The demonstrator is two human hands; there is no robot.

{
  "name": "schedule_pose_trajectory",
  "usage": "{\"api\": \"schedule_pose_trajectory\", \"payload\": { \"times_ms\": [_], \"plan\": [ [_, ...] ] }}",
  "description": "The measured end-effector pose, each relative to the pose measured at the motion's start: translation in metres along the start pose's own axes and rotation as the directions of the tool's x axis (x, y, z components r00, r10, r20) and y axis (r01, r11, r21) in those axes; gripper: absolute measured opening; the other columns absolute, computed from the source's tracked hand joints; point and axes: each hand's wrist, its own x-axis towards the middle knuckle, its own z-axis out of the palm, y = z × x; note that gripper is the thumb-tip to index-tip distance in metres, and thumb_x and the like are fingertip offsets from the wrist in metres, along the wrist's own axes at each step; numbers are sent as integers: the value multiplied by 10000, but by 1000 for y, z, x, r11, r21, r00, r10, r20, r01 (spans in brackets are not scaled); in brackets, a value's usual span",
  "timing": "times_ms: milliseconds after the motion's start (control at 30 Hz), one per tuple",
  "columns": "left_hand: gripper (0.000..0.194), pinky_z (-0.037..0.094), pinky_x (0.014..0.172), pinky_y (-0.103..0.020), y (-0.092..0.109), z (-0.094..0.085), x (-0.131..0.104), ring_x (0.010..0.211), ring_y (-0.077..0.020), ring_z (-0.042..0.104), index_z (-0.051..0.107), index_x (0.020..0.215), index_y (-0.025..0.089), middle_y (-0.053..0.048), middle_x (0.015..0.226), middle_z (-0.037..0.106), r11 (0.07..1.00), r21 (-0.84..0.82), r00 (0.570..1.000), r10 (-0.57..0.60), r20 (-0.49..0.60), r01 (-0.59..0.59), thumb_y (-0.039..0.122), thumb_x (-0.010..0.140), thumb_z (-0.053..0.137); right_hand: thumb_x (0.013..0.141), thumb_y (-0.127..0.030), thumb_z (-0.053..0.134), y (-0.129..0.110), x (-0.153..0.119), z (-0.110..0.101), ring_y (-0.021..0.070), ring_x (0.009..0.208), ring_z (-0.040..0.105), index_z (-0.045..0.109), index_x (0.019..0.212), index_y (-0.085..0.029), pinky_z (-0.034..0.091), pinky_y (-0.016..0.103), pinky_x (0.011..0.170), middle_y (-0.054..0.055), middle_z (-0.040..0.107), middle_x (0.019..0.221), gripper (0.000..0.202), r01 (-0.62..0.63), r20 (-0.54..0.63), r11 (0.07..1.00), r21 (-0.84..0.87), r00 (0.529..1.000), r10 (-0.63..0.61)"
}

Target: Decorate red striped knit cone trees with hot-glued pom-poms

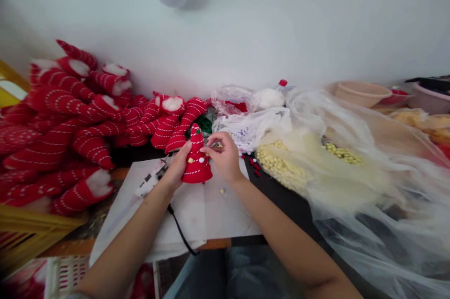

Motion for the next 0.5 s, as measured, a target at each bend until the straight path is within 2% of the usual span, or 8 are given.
{"api": "schedule_pose_trajectory", "payload": {
  "times_ms": [200,333,400,500],
  "plan": [
    [316,613,825,-358,-1,3,0,924,-271,773,735,1139,215,-71,1021,812,1000,-17,1000,3,28,-3,425,908,685,807,-381,843,5,1,-3,167,777,557,630,989,-275,518,314,753,-9,592,902,300,60,-24,992,-110,998,-63],
    [317,613,880,-370,0,2,0,990,-270,769,729,1165,219,-72,1075,809,998,-66,1000,-20,3,20,422,930,667,912,-500,712,4,5,-9,187,782,571,625,935,-262,498,324,733,3,612,850,255,29,-53,995,-94,998,-34],
    [346,619,863,-375,1,1,0,980,-269,772,711,1208,217,-77,1080,807,995,-82,998,-56,-5,55,431,942,650,929,-500,689,3,8,-12,190,768,570,638,873,-256,489,330,732,3,618,814,255,27,-16,994,-106,999,-28],
    [371,624,839,-373,2,1,-1,964,-270,776,699,1223,212,-83,1081,806,992,-97,996,-86,-6,85,449,941,651,882,-433,756,2,10,-13,197,786,583,676,800,-253,480,340,754,6,648,803,213,76,92,989,-124,994,-64]
  ]
}}
